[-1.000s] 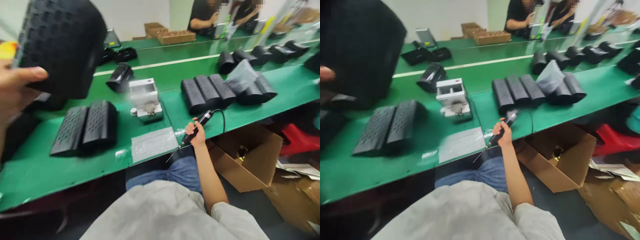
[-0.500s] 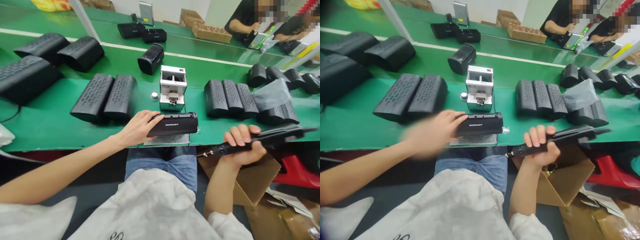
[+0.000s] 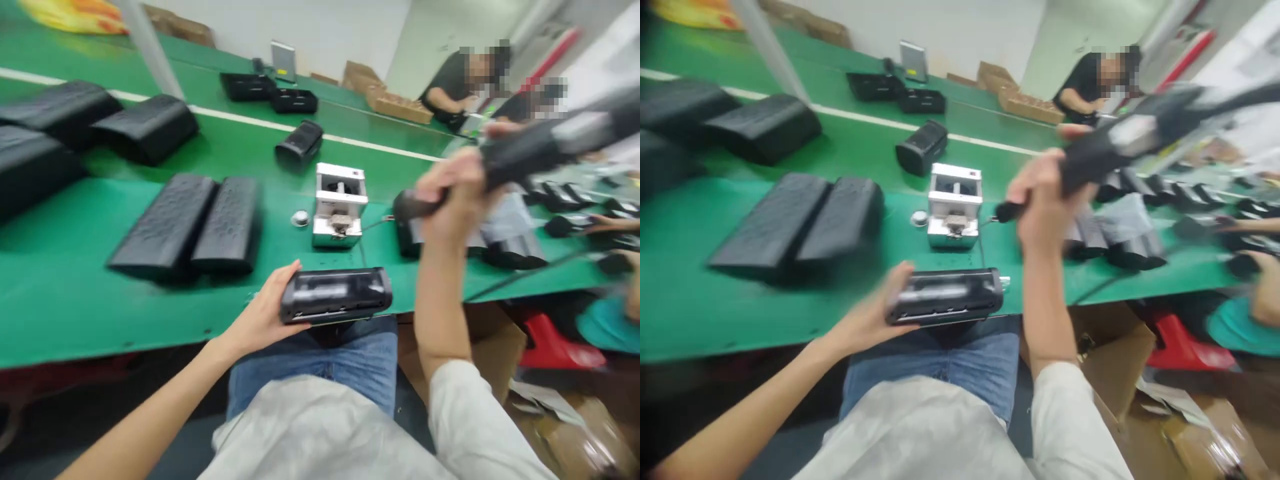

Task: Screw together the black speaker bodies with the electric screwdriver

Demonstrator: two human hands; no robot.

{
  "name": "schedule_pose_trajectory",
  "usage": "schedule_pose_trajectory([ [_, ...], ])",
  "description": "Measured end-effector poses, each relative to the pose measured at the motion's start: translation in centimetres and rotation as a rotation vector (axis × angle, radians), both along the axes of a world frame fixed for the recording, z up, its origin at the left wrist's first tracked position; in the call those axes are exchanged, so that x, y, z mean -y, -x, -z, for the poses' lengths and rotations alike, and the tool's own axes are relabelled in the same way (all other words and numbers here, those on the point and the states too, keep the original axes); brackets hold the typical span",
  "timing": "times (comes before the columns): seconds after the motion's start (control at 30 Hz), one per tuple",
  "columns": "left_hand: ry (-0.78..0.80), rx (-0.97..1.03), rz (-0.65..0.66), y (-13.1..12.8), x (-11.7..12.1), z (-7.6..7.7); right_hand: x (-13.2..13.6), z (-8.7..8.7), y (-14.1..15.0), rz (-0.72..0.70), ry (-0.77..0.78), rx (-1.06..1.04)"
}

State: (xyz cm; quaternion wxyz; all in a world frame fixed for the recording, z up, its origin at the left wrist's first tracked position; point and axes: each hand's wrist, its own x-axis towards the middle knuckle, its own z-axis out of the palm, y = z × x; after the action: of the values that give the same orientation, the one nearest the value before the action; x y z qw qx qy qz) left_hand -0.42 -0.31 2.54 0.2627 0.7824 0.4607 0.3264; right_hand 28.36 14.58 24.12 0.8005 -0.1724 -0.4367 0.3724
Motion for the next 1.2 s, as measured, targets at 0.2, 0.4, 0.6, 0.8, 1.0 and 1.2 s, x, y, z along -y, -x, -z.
schedule_pose_trajectory([
  [0.2, 0.065, 0.092, -0.124, 1.1, -1.3, 2.2, -5.5, 3.0, 4.6, 0.058, -0.177, 0.314],
  [0.4, 0.14, 0.118, -0.029, -0.3, -0.3, 2.2, -5.1, 2.8, 3.4, 0.078, -0.177, 0.384],
  [0.6, 0.206, 0.171, -0.031, -0.3, -0.1, 1.6, -6.1, 2.3, 3.4, 0.049, -0.152, 0.392],
  [0.8, 0.206, 0.186, -0.012, -0.5, 0.1, 1.4, -6.7, 2.3, 4.9, 0.005, -0.089, 0.429],
  [1.0, 0.187, 0.205, 0.002, -0.6, -0.1, 1.2, -7.6, 2.6, 5.8, 0.032, -0.071, 0.454],
  [1.2, 0.155, 0.254, 0.03, -0.7, -0.2, 1.1, -6.4, 3.2, 5.7, 0.083, 0.054, 0.499],
])
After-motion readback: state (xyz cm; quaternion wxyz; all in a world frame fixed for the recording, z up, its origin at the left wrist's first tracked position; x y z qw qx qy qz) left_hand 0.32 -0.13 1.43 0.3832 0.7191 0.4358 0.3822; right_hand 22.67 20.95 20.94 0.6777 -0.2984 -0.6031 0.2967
